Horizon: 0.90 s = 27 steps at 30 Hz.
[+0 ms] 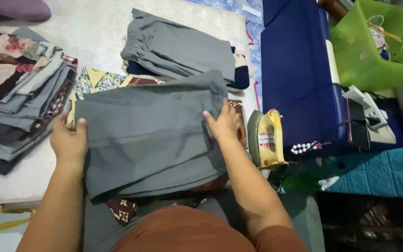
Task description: The person irons a pair of grey trousers on a patterned cloth placed on their lap. They smooth the fabric with their hands and use a yellow iron to press the garment, then fold the trousers and place them on a stack of other clothes.
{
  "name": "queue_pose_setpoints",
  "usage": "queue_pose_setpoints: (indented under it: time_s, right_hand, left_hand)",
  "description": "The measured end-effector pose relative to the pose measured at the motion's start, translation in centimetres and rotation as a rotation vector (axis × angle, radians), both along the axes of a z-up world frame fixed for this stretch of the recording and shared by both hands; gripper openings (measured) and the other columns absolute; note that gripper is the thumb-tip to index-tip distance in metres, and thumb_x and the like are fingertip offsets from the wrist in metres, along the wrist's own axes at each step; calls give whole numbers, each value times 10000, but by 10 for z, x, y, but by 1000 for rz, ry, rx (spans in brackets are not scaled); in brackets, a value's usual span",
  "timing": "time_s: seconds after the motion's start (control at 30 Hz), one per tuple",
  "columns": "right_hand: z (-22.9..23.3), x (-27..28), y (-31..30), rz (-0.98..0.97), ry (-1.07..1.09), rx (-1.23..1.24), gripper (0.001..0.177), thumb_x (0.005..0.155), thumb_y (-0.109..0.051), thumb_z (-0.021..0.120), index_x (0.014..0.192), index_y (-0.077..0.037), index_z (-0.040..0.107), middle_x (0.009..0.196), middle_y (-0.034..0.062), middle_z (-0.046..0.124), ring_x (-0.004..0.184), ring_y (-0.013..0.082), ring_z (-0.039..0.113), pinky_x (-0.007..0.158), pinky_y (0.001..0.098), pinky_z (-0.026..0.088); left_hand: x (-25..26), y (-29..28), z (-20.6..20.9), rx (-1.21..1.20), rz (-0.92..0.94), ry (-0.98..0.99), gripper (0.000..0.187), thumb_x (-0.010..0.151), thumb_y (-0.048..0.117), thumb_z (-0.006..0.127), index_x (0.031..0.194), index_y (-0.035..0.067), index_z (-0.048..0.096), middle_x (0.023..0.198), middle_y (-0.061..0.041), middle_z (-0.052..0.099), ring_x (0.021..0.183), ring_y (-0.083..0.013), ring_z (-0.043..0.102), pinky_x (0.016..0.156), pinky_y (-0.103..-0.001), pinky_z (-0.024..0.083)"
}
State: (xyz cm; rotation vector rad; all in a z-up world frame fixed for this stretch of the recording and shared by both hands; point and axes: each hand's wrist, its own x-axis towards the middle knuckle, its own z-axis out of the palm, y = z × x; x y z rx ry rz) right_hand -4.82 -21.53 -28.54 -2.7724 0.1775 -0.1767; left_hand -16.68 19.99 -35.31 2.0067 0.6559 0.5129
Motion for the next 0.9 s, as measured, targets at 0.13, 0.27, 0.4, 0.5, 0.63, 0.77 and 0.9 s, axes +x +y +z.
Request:
queue_pose_setpoints:
  time_s: [0.13,0.27,0.4,0.5,0.63,0.77,0.9]
  right_hand:
    - [1,-3,-10,-56,138,114,1059,662,-613,823,1517,-110,452,1432,226,552,1331,403,481,1077,475,398]
    - [13,1,-22,21,276,-7,962,686,-725,845,1305,-23,624,1431,189,586,1362,348,522,1126,434,416]
    - [9,-2,-26,-91,380,336,1000,600,-538,930,1371,-12,571,1329,189,638,1240,320,605,1031,419,482]
    - [-4,-4,-29,-23,349,710,939,578,-426,939,1346,-8,599,1244,146,709,1151,263,676,974,365,517]
    - [-4,-11,-26,-86,321,474,858,608,-376,943,1278,61,632,1123,224,739,1026,318,717,899,385,554]
    - [-20,-16,-29,2,292,623,818,578,-284,961,1217,97,621,1119,217,725,1015,287,713,895,368,551]
    - [-50,-22,-36,7,263,689,603,717,-187,848,1198,111,640,1128,223,727,1013,296,727,901,376,575]
  left_hand:
    - [-17,-2,10,28,-94,147,691,911,116,768,1482,-5,399,1137,-212,662,982,-279,649,852,-380,504]
    - [-31,6,7,-458,-272,72,966,774,-10,661,1618,124,211,1369,-249,529,1165,-306,614,907,-407,531]
    - [-51,19,11,-580,-504,-13,1168,666,-123,615,1670,185,104,1634,-243,292,1447,-326,394,969,-449,501]
    - [-58,12,22,-712,-489,0,1248,630,-145,652,1662,207,47,1650,-230,227,1506,-324,286,1042,-440,421]
    - [-59,0,51,-588,-505,37,1247,588,-148,706,1645,203,146,1677,-181,234,1538,-294,265,1171,-406,297]
    - [-56,-8,70,-494,-530,175,1103,612,-102,756,1594,193,349,1661,-121,331,1537,-249,293,1206,-367,241]
    - [-50,-9,68,-249,-536,261,1031,612,-66,805,1547,165,438,1552,-145,449,1467,-274,392,1190,-364,280]
